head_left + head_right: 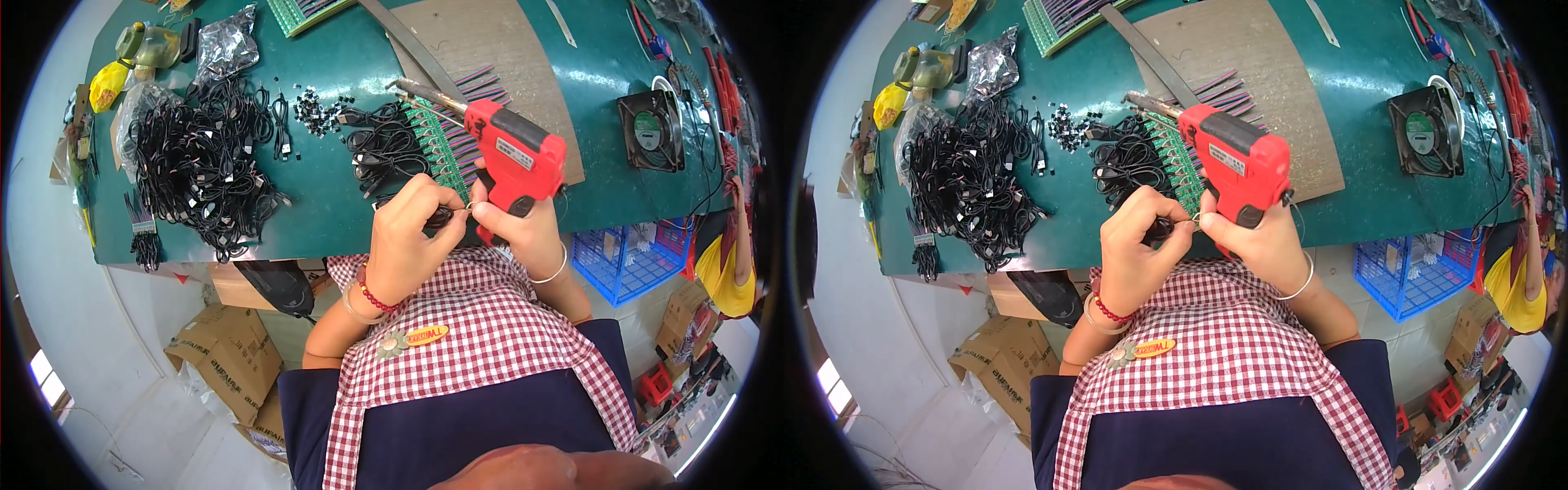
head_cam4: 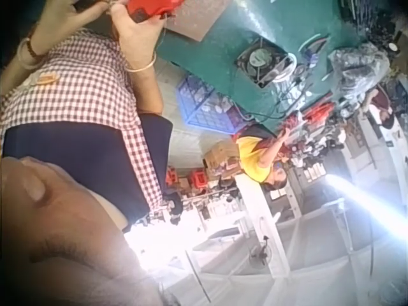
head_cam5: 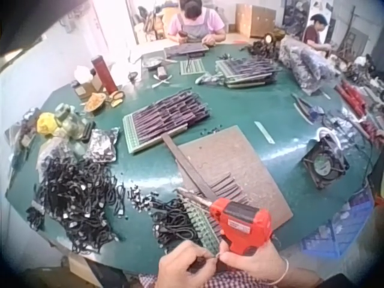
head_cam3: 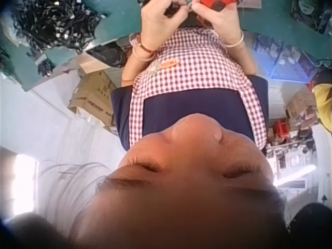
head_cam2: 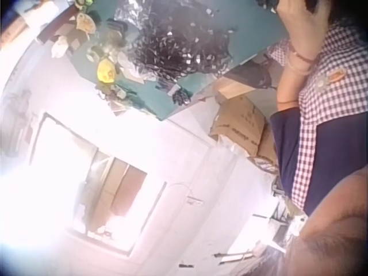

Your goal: The person solders individual black wires onto specific contact points of a green printed circuit board using a soldering gun.

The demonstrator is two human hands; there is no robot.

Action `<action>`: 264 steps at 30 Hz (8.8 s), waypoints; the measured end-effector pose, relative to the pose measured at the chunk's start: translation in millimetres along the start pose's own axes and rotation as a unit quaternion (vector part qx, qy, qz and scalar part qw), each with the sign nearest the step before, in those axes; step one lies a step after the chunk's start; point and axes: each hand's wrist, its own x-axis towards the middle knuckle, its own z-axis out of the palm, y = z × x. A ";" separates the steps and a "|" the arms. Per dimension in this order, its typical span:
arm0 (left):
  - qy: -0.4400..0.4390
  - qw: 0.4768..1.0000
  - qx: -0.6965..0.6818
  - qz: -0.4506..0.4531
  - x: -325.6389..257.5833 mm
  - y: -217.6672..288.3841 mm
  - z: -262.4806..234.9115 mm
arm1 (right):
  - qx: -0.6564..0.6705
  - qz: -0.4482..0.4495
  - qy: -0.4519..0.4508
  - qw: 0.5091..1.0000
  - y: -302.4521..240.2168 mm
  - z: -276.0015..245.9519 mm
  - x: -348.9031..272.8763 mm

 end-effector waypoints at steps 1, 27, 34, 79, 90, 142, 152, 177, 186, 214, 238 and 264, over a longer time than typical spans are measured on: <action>0.011 1.000 0.010 0.017 0.5 -1.9 1.2 | 0.007 0.006 0.016 1.000 1.1 -1.0 1.4; 0.002 0.953 0.301 0.026 16.6 -19.4 14.5 | 0.007 0.036 0.038 0.999 65.9 -83.5 -108.6; -0.008 0.950 0.312 0.015 17.8 -17.1 14.2 | -0.097 0.061 0.017 0.993 82.3 -93.9 -115.3; -0.092 0.920 0.376 0.056 31.6 -14.8 8.8 | 0.052 0.025 0.044 0.997 74.2 -78.4 -124.7; -0.085 0.921 0.376 0.056 30.9 -14.7 6.7 | 0.024 0.024 0.023 0.999 71.6 -77.7 -119.7; -0.026 0.967 0.203 0.150 -0.3 13.8 -3.2 | 0.108 -0.101 0.139 0.979 -21.9 7.5 2.2; 0.040 0.976 0.180 0.113 -2.7 5.9 7.3 | -0.060 -0.115 0.067 0.989 -14.0 7.4 -7.4; -0.095 0.855 -0.416 -0.294 -2.3 6.0 1.9 | -0.018 -0.089 0.023 0.996 -10.1 0.7 -9.7; -0.062 0.916 -0.314 -0.242 -5.1 10.3 9.3 | 0.014 -0.101 0.063 0.993 -10.4 7.9 -7.6; -0.009 0.997 0.055 0.050 -4.6 12.7 14.8 | 0.041 -0.065 0.069 0.995 -1.9 0.6 -8.9; 0.012 0.947 0.319 0.043 10.0 -16.3 16.1 | -0.052 -0.047 0.067 0.995 59.4 -77.3 -97.1; 0.003 0.941 0.337 0.013 7.2 -15.2 23.5 | -0.120 0.059 0.054 0.990 73.8 -87.1 -119.1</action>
